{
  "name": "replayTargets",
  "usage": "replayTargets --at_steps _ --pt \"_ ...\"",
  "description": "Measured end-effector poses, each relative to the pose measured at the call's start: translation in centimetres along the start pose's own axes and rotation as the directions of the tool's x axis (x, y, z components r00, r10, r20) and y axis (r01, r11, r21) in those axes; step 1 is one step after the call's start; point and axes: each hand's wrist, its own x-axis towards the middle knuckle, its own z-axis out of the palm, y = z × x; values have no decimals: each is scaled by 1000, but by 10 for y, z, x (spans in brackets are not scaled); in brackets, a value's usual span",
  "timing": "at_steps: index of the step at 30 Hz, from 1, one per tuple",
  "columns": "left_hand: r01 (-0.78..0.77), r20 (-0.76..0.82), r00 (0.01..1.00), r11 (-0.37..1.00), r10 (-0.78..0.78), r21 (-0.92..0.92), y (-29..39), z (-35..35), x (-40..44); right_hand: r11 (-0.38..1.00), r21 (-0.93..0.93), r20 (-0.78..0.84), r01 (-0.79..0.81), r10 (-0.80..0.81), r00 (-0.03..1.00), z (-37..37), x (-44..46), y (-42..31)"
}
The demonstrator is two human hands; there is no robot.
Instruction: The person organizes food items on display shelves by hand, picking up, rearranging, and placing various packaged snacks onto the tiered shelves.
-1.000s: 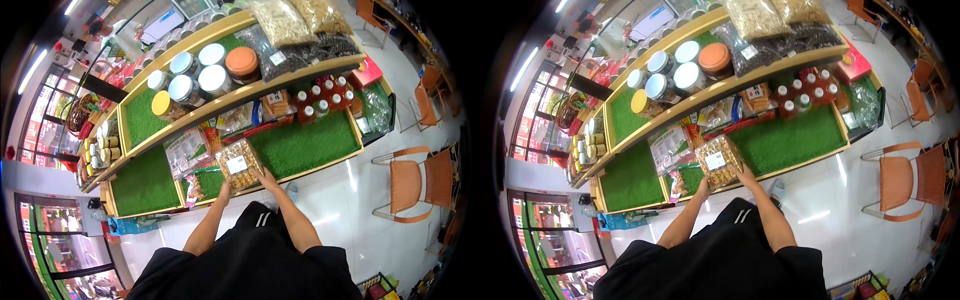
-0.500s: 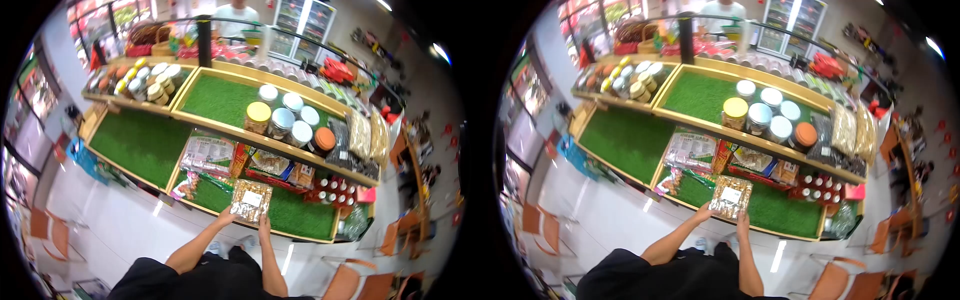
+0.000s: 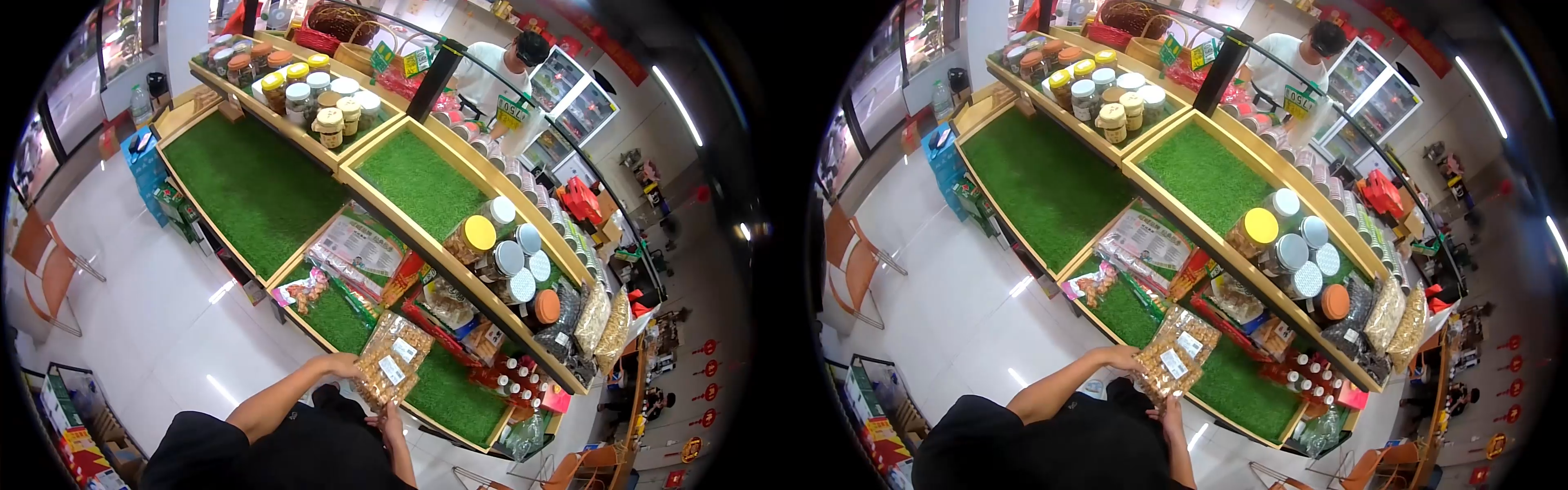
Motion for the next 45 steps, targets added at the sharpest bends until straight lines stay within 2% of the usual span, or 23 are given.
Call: replayTargets --at_steps 4,6,8,10,12,13,14,15,16,18,20,23,27,28,30,31,32,33,34,35,37,38,45 --pt "21 -101 995 998 -27 -60 -3 -41 -12 979 -130 92 159 -147 985 28 1 -62" --pt "-219 -328 936 940 127 -262 -3 -56 -30 960 -142 146 242 -222 964 42 6 -92" --pt "-86 -355 935 952 -26 -295 33 -71 -57 819 -386 225 424 -362 905 55 7 -125" --pt "-246 -485 875 859 -4 -450 36 -80 -67 831 -312 276 460 -384 881 63 20 -154" --pt "-358 -598 796 867 91 -346 54 -97 -74 621 -430 315 656 -578 753 66 50 -169" --pt "-320 -637 770 885 34 -339 40 -106 -68 634 -493 320 596 -505 802 71 48 -193" --pt "-367 -667 741 877 75 -309 64 -116 -73 637 -554 323 536 -428 844 75 41 -222" --pt "-283 -713 701 921 8 -268 47 -128 -69 675 -486 359 556 -425 831 78 46 -239" --pt "-349 -722 691 888 28 -300 82 -135 -75 704 -422 381 571 -434 816 83 51 -253" --pt "-345 -788 615 911 36 -228 101 -151 -75 625 -367 381 689 -575 724 92 54 -283" --pt "-372 -763 642 900 74 -225 113 -180 -73 579 -389 385 717 -604 697 100 74 -300" --pt "-418 -756 629 898 180 -134 109 -230 -57 377 -439 364 816 -755 545 124 99 -343" --pt "-441 -775 522 891 355 111 98 -307 -19 305 -522 270 797 -827 493 154 146 -390" --pt "-437 -777 502 887 381 153 101 -327 -8 357 -591 223 724 -790 572 164 149 -406" --pt "-269 -792 445 906 419 328 106 -361 12 290 -648 158 705 -854 496 178 193 -418" --pt "-148 -787 375 870 490 471 113 -374 21 325 -636 137 700 -845 516 184 206 -424" --pt "-100 -761 389 845 520 526 110 -390 32 360 -627 113 691 -836 537 192 215 -430" --pt "-48 -763 383 836 521 547 101 -394 43 434 -651 77 623 -779 623 200 217 -435" --pt "3 -764 354 816 540 578 99 -403 55 270 -853 86 447 -772 630 201 236 -426" --pt "4 -771 348 822 533 569 98 -405 58 198 -891 84 409 -813 576 207 238 -421" --pt "-28 -793 304 837 528 546 90 -399 65 133 -932 96 337 -805 585 213 220 -421" --pt "-57 -806 289 849 517 525 90 -402 59 84 -939 124 334 -822 556 216 222 -418" --pt "-228 -806 304 861 507 455 75 -398 48 176 -873 130 454 -814 566 215 214 -420"
